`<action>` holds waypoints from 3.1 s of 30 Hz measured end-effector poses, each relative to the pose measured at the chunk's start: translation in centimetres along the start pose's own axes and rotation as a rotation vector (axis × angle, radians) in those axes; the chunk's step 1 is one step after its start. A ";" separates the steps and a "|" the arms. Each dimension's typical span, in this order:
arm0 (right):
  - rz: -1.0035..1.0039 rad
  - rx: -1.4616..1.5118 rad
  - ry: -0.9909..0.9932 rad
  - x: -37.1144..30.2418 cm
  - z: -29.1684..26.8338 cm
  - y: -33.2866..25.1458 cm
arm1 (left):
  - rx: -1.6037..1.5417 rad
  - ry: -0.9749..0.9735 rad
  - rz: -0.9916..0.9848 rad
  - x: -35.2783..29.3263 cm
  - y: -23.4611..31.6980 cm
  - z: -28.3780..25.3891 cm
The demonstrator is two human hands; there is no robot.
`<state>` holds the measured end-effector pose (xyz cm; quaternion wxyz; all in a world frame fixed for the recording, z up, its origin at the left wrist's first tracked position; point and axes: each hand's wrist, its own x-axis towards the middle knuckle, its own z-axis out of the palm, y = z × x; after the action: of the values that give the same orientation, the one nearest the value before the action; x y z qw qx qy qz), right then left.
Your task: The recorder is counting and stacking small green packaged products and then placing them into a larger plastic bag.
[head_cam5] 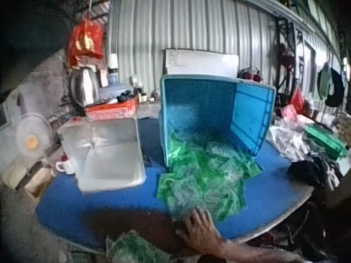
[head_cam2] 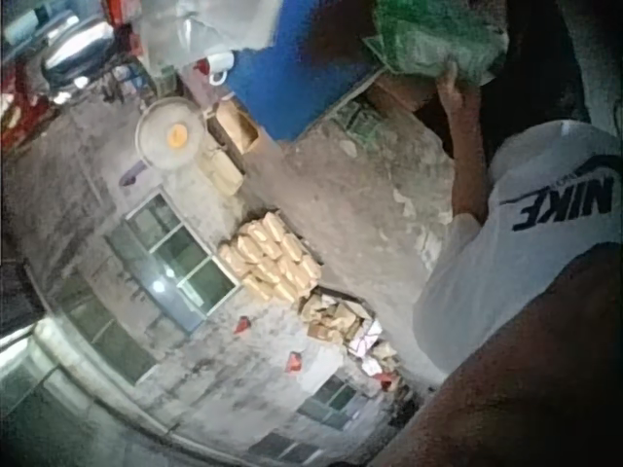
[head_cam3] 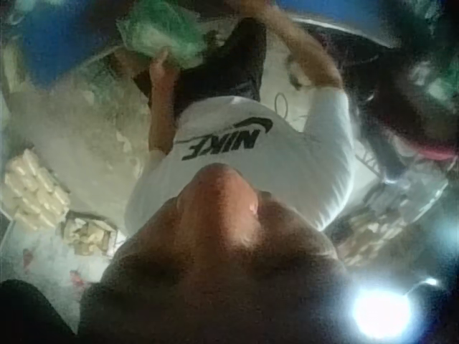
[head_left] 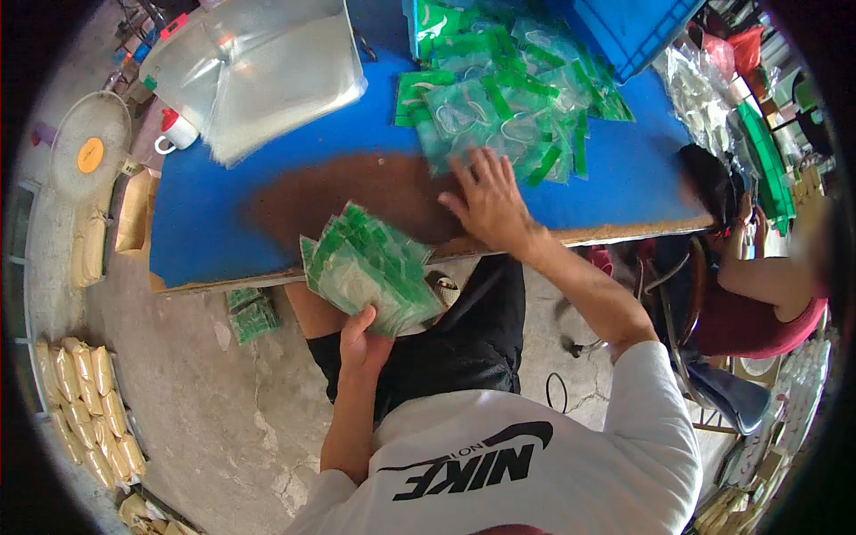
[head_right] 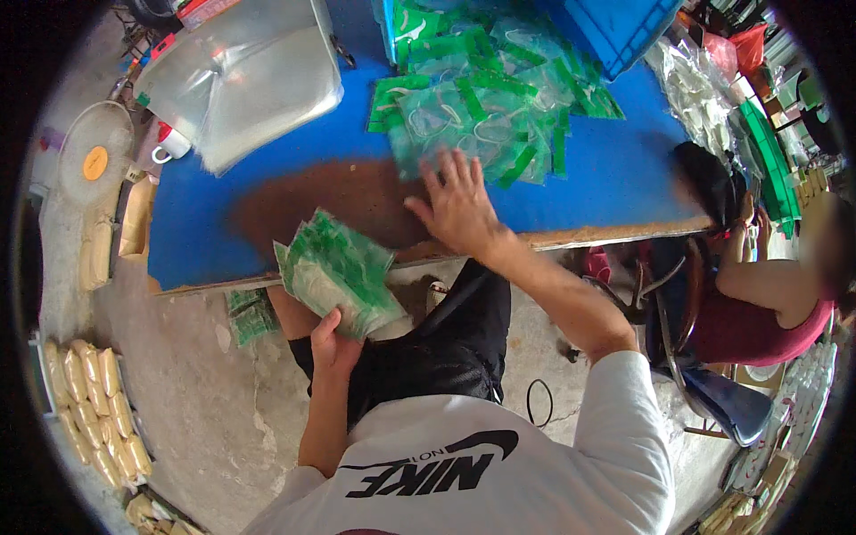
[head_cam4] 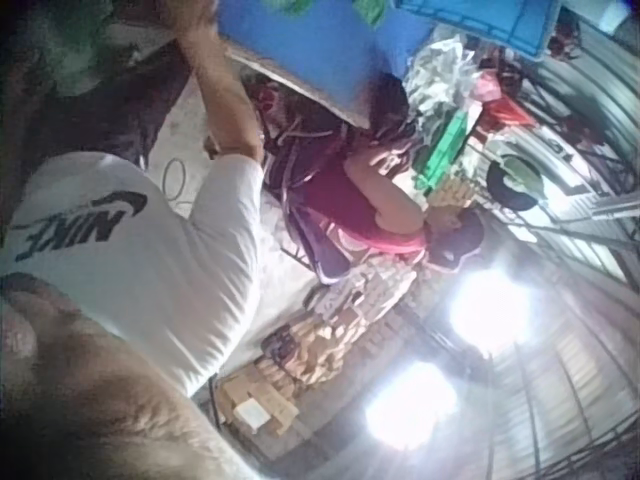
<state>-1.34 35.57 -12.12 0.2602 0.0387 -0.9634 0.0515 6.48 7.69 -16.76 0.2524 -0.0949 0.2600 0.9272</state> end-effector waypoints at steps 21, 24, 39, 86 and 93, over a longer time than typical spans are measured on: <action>-0.187 0.979 -0.326 5.3 1.3 -3.5 | 0.096 0.036 0.089 -1.3 2.3 -1.1; -0.105 0.476 -0.049 10.7 3.8 1.9 | 0.093 0.088 0.047 -1.2 1.7 -1.9; -0.553 0.307 -0.325 -4.6 -3.5 2.3 | 0.070 0.011 0.128 -0.6 2.1 -1.5; 0.646 1.399 -0.303 -0.3 -5.6 -5.0 | -0.001 -0.181 0.302 -0.7 3.6 -7.1; 0.459 1.335 -0.138 -1.8 -5.7 -4.4 | -0.170 0.006 0.018 -0.1 5.2 -4.3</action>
<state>3.50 31.97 -7.82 0.1020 -0.0111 -0.7242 0.6819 4.05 1.49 -18.10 0.2345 -0.1165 0.1819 0.9478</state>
